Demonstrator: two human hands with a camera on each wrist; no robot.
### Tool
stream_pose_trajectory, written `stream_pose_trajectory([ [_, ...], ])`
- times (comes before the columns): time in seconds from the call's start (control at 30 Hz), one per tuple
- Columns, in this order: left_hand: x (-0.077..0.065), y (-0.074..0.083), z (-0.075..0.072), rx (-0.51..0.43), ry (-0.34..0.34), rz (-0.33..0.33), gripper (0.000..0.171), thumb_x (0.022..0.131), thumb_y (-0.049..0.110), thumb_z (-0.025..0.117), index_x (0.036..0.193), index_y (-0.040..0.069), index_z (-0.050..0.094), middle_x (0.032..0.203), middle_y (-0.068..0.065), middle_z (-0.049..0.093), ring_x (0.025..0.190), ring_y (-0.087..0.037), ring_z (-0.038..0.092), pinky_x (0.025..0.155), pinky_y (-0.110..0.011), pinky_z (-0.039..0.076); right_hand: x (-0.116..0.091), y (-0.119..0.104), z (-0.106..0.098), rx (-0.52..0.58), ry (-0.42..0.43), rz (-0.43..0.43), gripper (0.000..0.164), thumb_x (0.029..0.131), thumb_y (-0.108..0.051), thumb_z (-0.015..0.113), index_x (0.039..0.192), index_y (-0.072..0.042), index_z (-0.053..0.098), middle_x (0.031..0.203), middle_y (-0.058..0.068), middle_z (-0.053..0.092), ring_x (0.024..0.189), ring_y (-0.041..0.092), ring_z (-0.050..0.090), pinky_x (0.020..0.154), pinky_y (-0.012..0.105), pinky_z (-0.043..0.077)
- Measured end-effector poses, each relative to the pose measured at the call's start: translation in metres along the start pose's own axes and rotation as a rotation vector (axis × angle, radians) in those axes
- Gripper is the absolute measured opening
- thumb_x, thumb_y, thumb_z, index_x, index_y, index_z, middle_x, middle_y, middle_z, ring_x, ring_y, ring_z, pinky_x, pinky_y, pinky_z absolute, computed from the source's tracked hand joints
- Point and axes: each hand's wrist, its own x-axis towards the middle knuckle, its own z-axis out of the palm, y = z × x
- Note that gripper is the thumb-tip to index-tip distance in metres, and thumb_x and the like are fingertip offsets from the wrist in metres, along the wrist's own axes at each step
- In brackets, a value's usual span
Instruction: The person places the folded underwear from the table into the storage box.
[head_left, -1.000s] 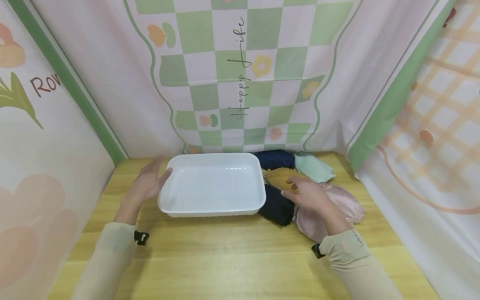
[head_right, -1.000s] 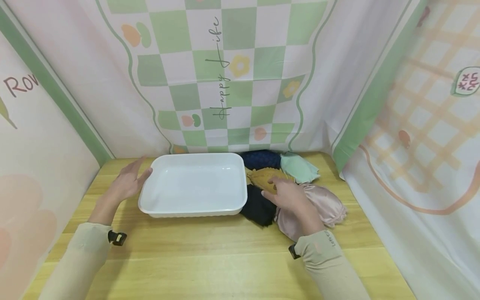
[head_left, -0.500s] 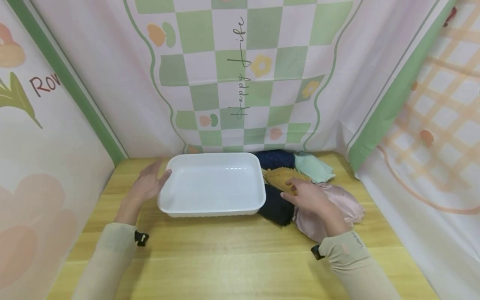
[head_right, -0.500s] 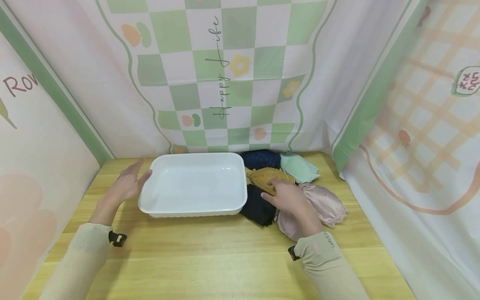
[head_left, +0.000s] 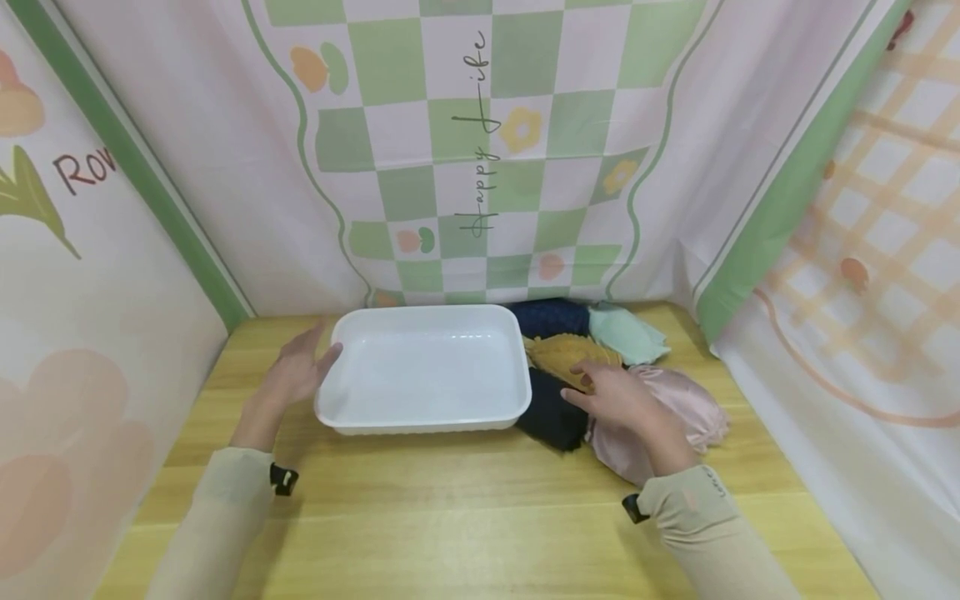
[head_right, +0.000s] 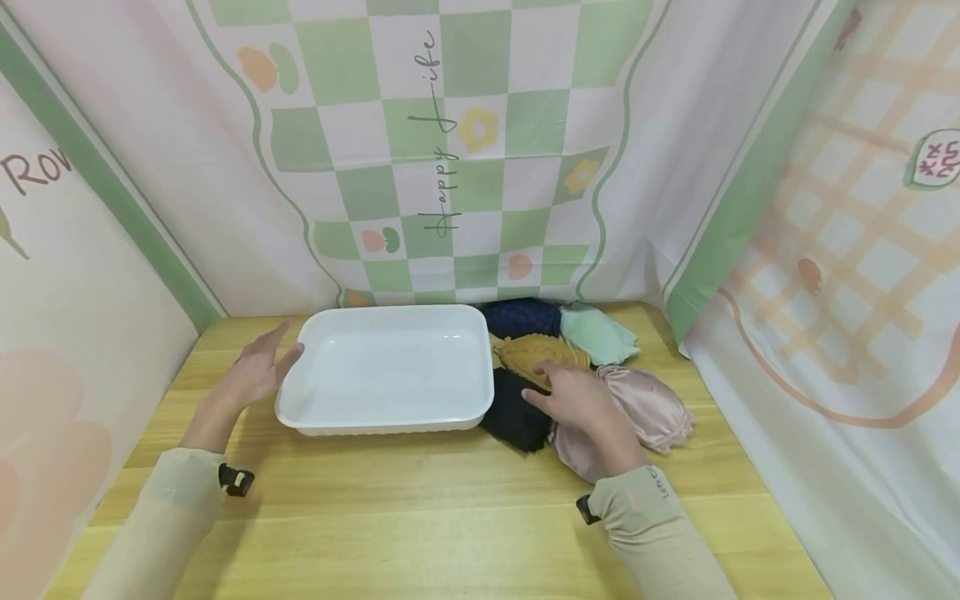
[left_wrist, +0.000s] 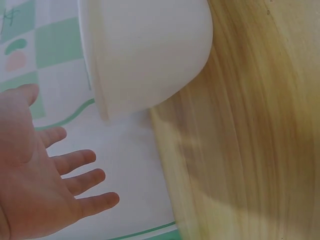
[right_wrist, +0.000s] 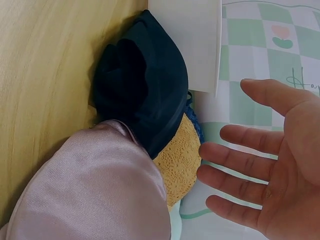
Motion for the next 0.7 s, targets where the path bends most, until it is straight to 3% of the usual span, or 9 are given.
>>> stream_pose_trajectory([
  [0.27, 0.0015, -0.0026, 0.0036, 0.004, -0.006, -0.013, 0.081, 0.104, 0.062, 0.023, 0.161, 0.007, 0.004, 0.164, -0.029, 0.011, 0.149, -0.051, 0.013, 0.120, -0.065, 0.014, -0.0003, 0.0015, 0.0029, 0.001, 0.008, -0.009, 0.056, 0.096, -0.045, 0.062, 0.135, -0.004, 0.058, 0.114, 0.017, 0.071, 0.103, 0.033, 0.068, 0.087, 0.051, 0.054],
  [0.7, 0.0034, -0.0075, 0.0092, -0.005, -0.042, -0.068, 0.079, 0.104, 0.061, 0.024, 0.162, 0.012, 0.001, 0.165, -0.028, 0.010, 0.149, -0.053, 0.013, 0.117, -0.069, 0.016, -0.0006, 0.0019, 0.0041, 0.013, -0.004, -0.012, 0.054, 0.097, -0.043, 0.062, 0.135, -0.004, 0.058, 0.113, 0.017, 0.071, 0.104, 0.034, 0.068, 0.087, 0.051, 0.054],
])
